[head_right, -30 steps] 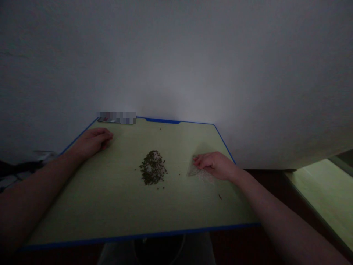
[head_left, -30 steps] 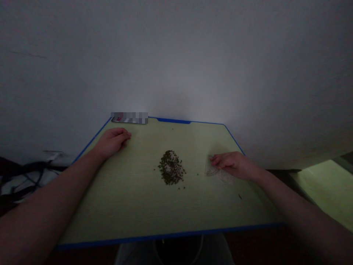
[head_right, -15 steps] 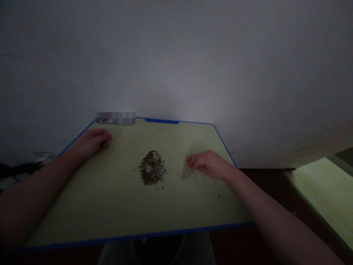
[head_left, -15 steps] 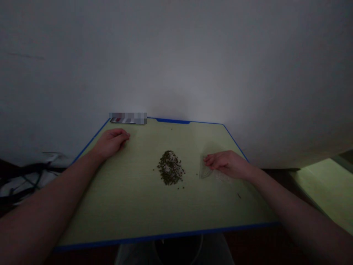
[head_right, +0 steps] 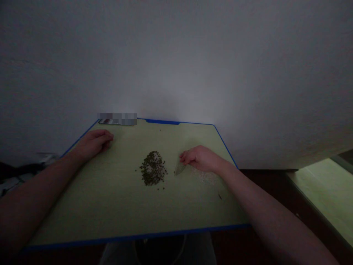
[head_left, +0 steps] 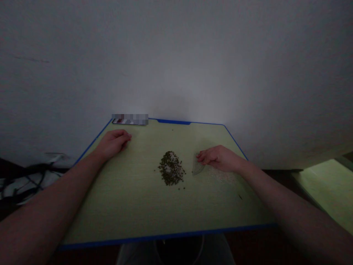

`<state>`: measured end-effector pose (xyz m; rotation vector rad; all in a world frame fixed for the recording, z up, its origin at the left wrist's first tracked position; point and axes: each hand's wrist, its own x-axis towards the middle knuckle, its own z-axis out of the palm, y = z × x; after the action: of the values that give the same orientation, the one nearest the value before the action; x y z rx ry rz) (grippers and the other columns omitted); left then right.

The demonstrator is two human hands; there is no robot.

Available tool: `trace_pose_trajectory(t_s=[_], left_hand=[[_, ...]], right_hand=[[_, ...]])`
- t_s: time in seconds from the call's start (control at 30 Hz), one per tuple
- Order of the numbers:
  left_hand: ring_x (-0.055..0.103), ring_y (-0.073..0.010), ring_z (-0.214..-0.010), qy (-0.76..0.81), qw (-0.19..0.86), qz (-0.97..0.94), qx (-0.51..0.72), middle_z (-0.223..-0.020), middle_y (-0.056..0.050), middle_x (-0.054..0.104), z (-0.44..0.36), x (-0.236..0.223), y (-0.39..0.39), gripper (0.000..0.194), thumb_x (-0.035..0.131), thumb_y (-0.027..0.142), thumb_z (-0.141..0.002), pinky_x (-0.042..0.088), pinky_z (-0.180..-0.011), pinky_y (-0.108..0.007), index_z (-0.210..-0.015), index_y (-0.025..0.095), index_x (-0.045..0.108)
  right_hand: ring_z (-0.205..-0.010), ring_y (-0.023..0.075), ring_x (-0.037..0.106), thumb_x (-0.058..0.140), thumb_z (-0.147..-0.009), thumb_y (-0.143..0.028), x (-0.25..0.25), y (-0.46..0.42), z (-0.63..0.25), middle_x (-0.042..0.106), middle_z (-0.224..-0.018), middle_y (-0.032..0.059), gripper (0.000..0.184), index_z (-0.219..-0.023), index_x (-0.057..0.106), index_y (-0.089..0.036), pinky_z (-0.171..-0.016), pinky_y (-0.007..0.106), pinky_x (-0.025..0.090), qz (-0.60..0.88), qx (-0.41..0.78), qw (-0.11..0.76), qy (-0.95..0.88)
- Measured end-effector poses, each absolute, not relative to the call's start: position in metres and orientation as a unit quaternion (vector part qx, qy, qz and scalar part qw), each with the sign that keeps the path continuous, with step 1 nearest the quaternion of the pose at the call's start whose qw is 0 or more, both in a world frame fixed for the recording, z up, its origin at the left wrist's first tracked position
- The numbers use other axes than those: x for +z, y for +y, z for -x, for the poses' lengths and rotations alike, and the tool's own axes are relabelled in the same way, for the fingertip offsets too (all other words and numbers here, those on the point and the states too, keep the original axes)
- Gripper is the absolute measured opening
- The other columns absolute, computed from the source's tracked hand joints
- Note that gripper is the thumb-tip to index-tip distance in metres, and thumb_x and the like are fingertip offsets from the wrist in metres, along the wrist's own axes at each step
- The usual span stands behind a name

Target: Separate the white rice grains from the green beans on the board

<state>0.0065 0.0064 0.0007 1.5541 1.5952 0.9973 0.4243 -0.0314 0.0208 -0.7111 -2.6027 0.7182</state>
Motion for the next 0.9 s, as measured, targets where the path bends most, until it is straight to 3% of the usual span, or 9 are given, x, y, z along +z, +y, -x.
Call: trace_pose_trajectory(t_s=[0.27, 0.67, 0.9], left_hand=[[0.042, -0.0106, -0.042, 0.601, 0.353, -0.599, 0.394, -0.046, 0.003, 0.048, -0.006, -0.001, 0.008, 0.023, 0.059, 0.037, -0.071, 0.032, -0.044, -0.025, -0.057, 0.02, 0.053], [0.041, -0.0108, -0.041, 0.616, 0.341, -0.599, 0.382, -0.044, 0.003, 0.047, -0.009, 0.005, 0.003, 0.023, 0.058, 0.036, -0.072, 0.032, -0.044, -0.024, -0.056, 0.02, 0.053], [0.042, -0.0115, -0.042, 0.612, 0.338, -0.606, 0.38, -0.044, 0.003, 0.048, -0.007, 0.003, 0.005, 0.026, 0.06, 0.04, -0.072, 0.032, -0.045, -0.025, -0.056, 0.021, 0.053]], right_hand=[[-0.102, 0.0176, 0.069, 0.061, -0.088, -0.02, 0.013, -0.005, -0.418, 0.077, -0.096, 0.0008, 0.017, -0.084, 0.076, -0.027, -0.091, 0.034, 0.053, 0.286, 0.249, 0.185, -0.907], [-0.1, 0.0163, 0.07, 0.057, -0.088, -0.015, 0.025, -0.051, -0.427, 0.077, -0.095, 0.0012, 0.022, -0.084, 0.075, -0.027, -0.088, 0.03, 0.054, 0.258, 0.234, 0.154, -0.925], [-0.104, 0.0194, 0.069, 0.054, -0.089, -0.015, 0.012, -0.041, -0.421, 0.076, -0.104, 0.0031, 0.025, -0.093, 0.076, -0.026, -0.091, 0.036, 0.053, 0.311, 0.171, 0.187, -0.916]])
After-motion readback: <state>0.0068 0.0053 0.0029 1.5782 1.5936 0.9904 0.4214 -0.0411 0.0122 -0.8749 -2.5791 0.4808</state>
